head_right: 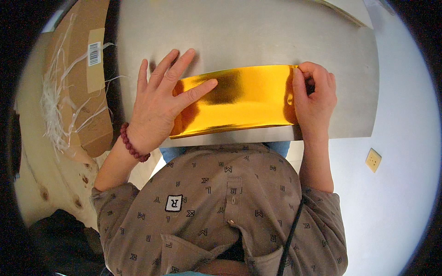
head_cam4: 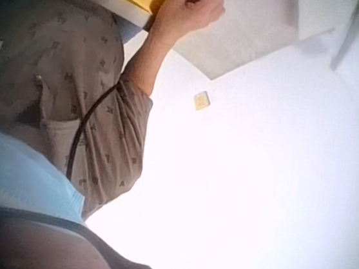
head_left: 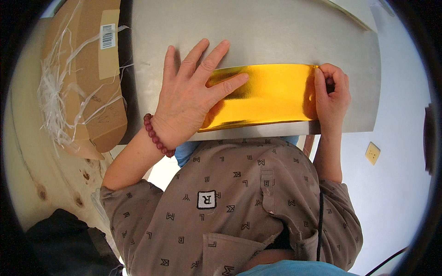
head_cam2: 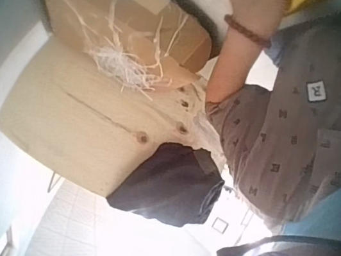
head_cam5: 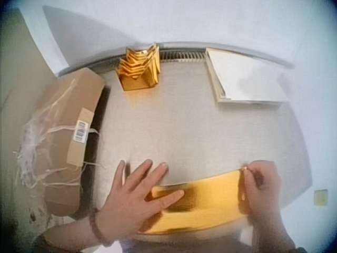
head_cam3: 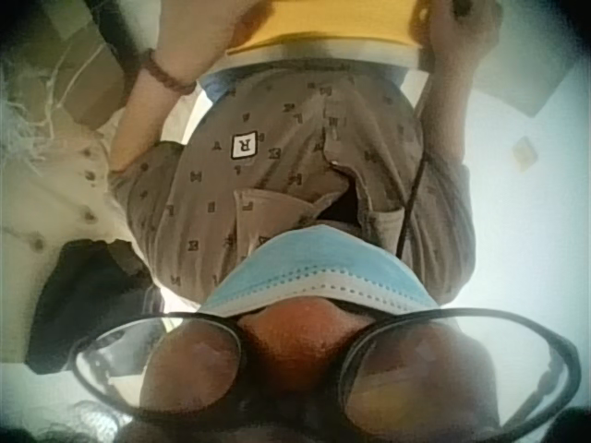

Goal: The person folds a gold-colored sheet of paper into a small envelope-like shape, then places it on a stack of similar folded items. They pick up another sheet and begin folding it in the same way.

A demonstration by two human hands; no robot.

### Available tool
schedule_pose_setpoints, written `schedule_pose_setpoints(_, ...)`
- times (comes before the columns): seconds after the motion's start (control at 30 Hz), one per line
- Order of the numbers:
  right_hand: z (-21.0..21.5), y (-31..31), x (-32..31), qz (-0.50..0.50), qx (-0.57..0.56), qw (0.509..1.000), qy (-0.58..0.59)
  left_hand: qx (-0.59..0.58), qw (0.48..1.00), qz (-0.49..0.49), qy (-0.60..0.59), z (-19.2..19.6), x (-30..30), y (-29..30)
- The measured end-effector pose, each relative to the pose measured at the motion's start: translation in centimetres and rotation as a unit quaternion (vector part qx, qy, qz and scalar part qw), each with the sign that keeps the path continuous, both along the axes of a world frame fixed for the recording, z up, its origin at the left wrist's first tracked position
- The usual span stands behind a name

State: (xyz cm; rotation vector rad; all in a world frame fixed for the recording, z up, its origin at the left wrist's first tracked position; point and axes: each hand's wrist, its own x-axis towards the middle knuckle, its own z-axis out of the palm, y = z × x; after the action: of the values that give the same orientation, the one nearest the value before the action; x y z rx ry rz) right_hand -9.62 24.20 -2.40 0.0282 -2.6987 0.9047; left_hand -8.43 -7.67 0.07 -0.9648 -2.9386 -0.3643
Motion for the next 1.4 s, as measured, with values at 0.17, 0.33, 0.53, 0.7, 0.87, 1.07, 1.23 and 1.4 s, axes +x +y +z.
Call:
schedule_pose_setpoints(0.17, 0.1, -0.1, -0.1, 0.002, 0.000, 1.000, 0.001, -0.016, 1.000, 0.009, 0.002, -0.2, 0.1, -0.1)
schedule_pose_setpoints(0.33, 0.2, -0.1, 0.0, 0.001, -0.003, 1.000, -0.003, -0.018, 1.000, 0.020, -0.010, -0.1, 0.2, -0.2)
schedule_pose_setpoints(0.53, 0.2, 0.0, 0.0, 0.005, 0.003, 1.000, 0.005, 0.034, 0.999, 0.019, -0.007, -0.2, -0.3, -0.5)
schedule_pose_setpoints(0.7, 0.2, 0.1, -0.1, 0.006, 0.008, 1.000, 0.005, 0.037, 0.999, 0.016, -0.037, 1.6, -0.4, -0.3)
schedule_pose_setpoints(0.87, 0.2, 0.1, 0.0, 0.002, 0.004, 1.000, -0.002, -0.051, 0.997, 0.008, -0.060, 3.4, 0.4, 1.4)
schedule_pose_setpoints(1.07, 0.1, 0.1, -0.1, 0.002, 0.007, 1.000, 0.004, 0.075, 0.990, -0.068, -0.098, 3.3, 2.1, 3.4)
schedule_pose_setpoints(1.23, 0.1, 0.0, -0.1, 0.003, 0.008, 1.000, 0.005, 0.104, 0.983, -0.075, -0.135, 1.7, 2.8, 4.2)
schedule_pose_setpoints(1.4, 0.1, 0.1, 0.0, -0.002, 0.006, 1.000, -0.003, 0.102, 0.978, -0.078, -0.165, 0.5, 2.9, 4.2)
